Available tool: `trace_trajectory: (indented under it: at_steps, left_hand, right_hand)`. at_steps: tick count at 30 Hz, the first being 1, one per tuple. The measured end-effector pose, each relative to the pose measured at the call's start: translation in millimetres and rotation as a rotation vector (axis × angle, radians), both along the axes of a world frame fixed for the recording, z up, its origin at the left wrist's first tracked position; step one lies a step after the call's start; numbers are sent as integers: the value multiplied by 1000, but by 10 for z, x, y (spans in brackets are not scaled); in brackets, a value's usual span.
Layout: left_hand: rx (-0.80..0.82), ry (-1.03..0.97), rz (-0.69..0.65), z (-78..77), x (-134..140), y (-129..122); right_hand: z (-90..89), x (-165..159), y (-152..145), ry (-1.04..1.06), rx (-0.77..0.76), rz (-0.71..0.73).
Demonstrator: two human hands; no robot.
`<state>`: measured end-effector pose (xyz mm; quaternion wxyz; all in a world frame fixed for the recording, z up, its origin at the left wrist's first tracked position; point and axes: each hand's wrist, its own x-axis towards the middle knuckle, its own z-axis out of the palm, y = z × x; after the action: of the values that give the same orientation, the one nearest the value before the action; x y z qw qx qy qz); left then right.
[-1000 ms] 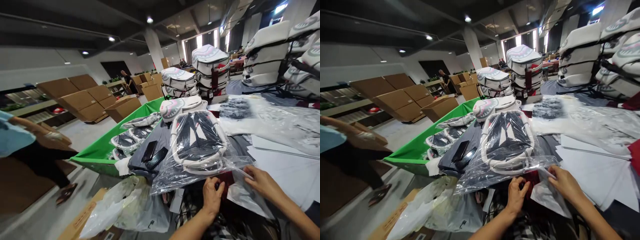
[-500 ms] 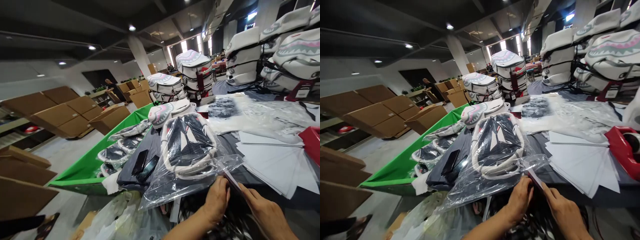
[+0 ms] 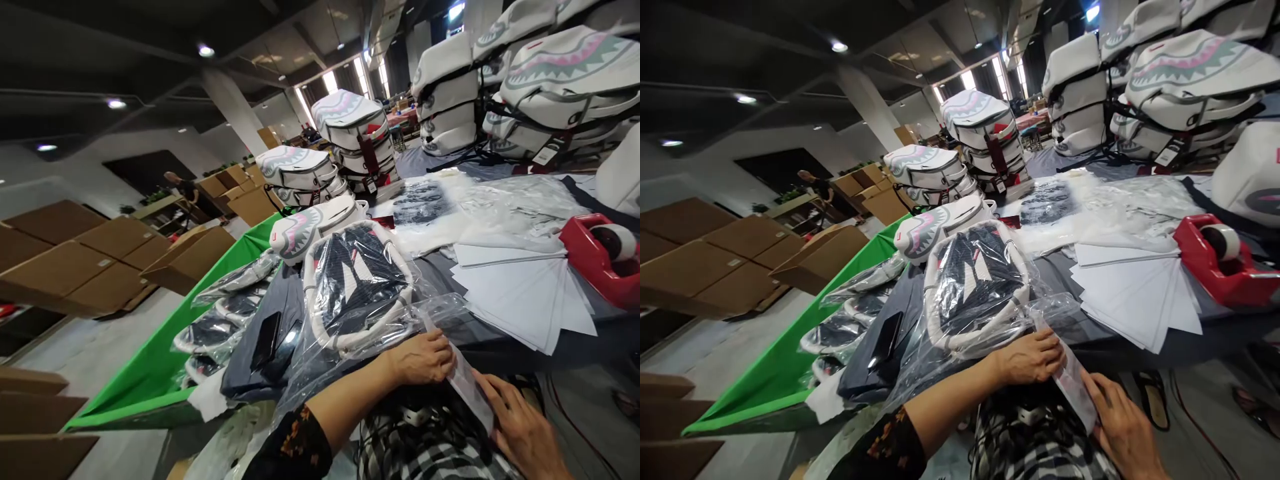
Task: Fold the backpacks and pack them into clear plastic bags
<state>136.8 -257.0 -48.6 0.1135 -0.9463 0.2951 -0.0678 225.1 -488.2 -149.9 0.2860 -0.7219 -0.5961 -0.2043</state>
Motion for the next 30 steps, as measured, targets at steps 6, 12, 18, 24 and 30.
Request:
trace_trajectory:
  at_steps: [6,12,18,24,30]
  left_hand:
    - [-225,-28,161,-136,-368,108]
    - [-466,-38,259,-209,-534,101]
    - [-741,-203,625,33,-421,-9]
    - [-826,-280,1137,387,358,161]
    - [-915,-538,1162,506,1325,741]
  right_hand:
    - [-201,254,-110,171,14,273]
    - [513,868,261,41,109,125]
    - [1340,989,1466,433,122,320]
    - [1886,1141,1659,699,407,171]
    - [1489,873,1134,341,445,77]
